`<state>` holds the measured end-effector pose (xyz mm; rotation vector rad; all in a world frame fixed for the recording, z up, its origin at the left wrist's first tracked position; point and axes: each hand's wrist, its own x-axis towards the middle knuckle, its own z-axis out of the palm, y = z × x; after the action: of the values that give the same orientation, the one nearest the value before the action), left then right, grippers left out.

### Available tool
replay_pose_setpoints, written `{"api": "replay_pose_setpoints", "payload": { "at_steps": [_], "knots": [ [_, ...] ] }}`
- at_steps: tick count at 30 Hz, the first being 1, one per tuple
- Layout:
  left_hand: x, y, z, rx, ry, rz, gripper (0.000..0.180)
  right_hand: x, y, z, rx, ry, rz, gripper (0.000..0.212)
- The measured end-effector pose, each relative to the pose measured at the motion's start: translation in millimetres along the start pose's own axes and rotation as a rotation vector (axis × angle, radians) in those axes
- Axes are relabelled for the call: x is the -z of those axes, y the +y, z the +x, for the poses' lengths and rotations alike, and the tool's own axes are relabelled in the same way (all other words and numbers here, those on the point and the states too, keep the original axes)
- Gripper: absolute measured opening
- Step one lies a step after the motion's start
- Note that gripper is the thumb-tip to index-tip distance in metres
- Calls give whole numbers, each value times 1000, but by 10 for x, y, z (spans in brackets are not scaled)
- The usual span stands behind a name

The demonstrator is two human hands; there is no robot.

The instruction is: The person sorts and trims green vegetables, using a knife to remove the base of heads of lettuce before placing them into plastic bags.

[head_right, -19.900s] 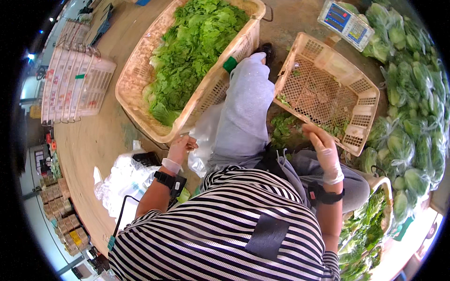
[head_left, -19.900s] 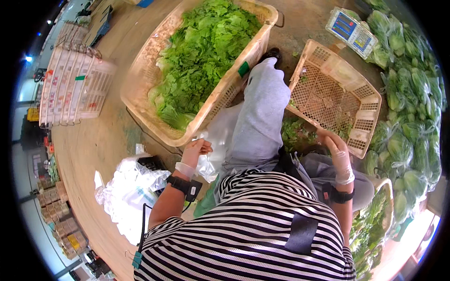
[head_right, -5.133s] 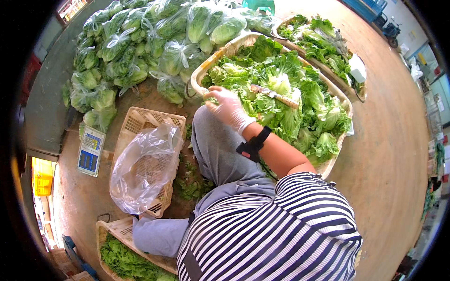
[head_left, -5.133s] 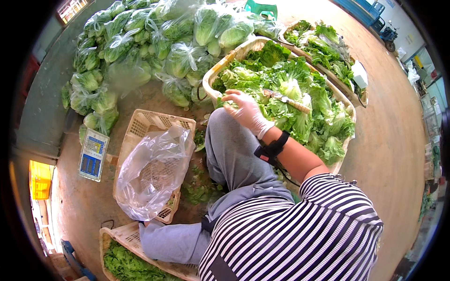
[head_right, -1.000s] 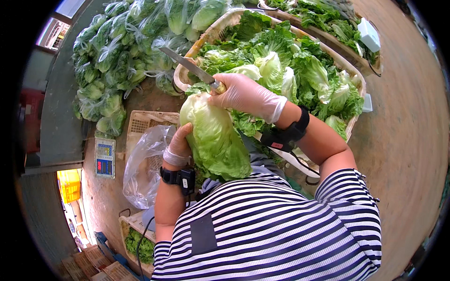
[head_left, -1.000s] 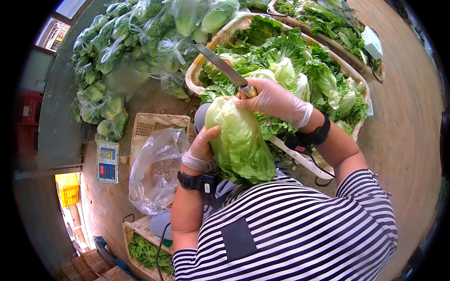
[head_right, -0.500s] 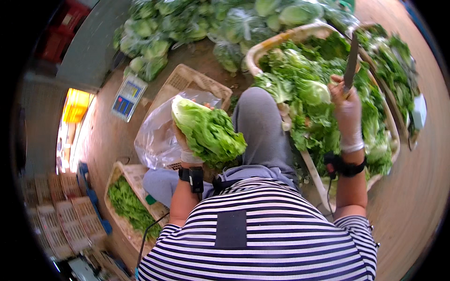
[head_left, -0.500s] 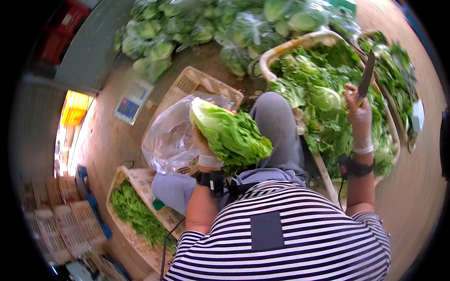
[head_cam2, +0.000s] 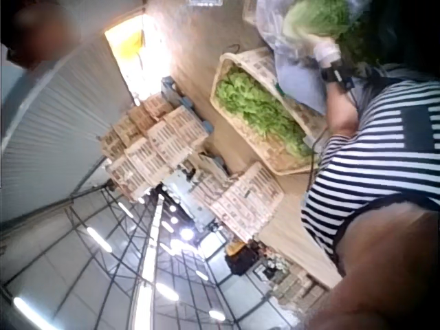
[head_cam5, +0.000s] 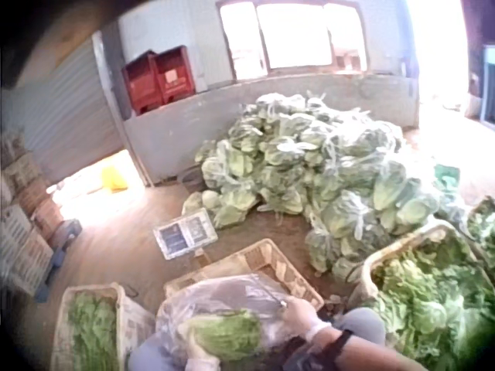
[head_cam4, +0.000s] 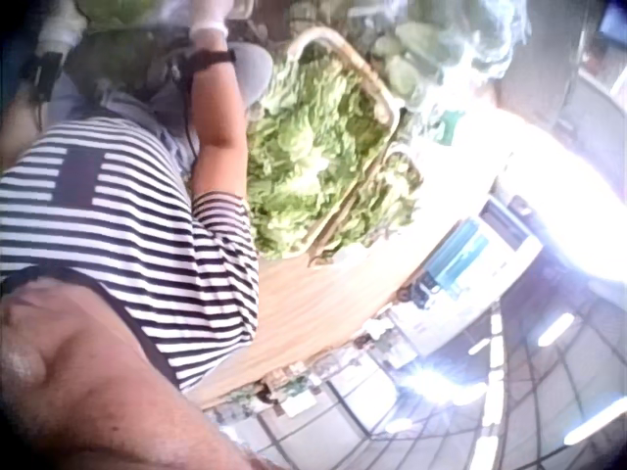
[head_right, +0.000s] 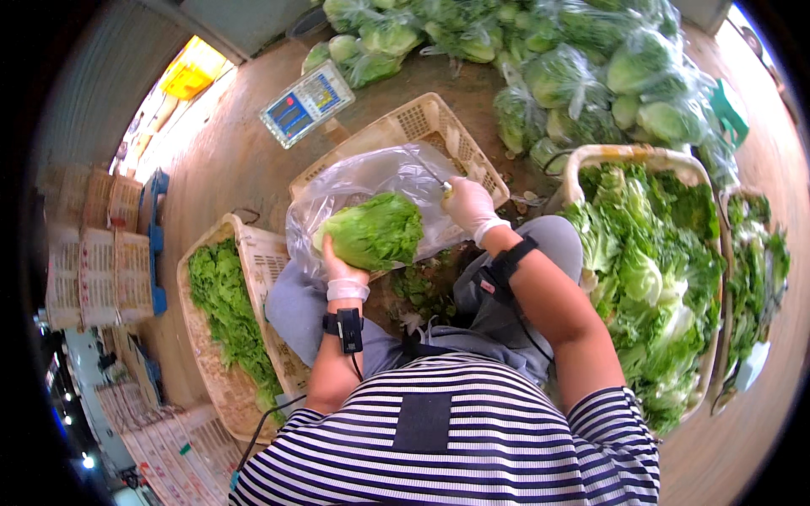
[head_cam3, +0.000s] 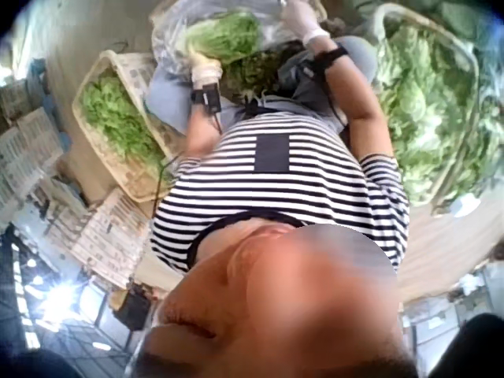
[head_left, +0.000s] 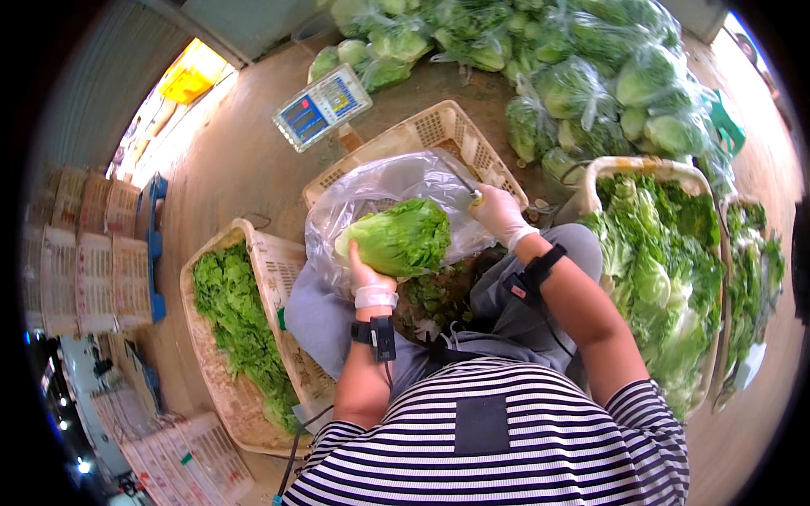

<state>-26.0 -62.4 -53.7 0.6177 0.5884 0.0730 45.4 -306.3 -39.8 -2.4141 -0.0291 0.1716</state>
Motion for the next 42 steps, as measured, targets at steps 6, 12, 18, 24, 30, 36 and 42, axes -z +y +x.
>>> {"api": "replay_pose_setpoints", "payload": {
  "at_steps": [6, 12, 18, 24, 30, 36, 42],
  "knots": [
    [142, -82, 402, -28, 207, -1, 46, -99, -283, -167, 362, 171, -72, 39],
    [13, -93, 710, -25, 257, -74, 45, -371, 143, 158, 31, 109, -367, 29],
    [-2, -257, 1128, -175, 985, 121, 90, -323, 238, 273, -26, 241, -177, 20],
    [380, 87, 852, -10, 672, 425, 59, -385, 441, 478, -174, 360, 370, 24],
    [102, 510, -204, 380, -383, 350, 42, -351, 1337, 676, -98, 185, 444, 21],
    [1114, 2222, -1340, -647, -24, 982, 27, 172, 1175, 378, -132, 277, 697, 26],
    [3772, 2882, -2098, -268, 1054, 1454, 44, 620, 205, -421, -103, 349, 650, 38]
  ]
}}
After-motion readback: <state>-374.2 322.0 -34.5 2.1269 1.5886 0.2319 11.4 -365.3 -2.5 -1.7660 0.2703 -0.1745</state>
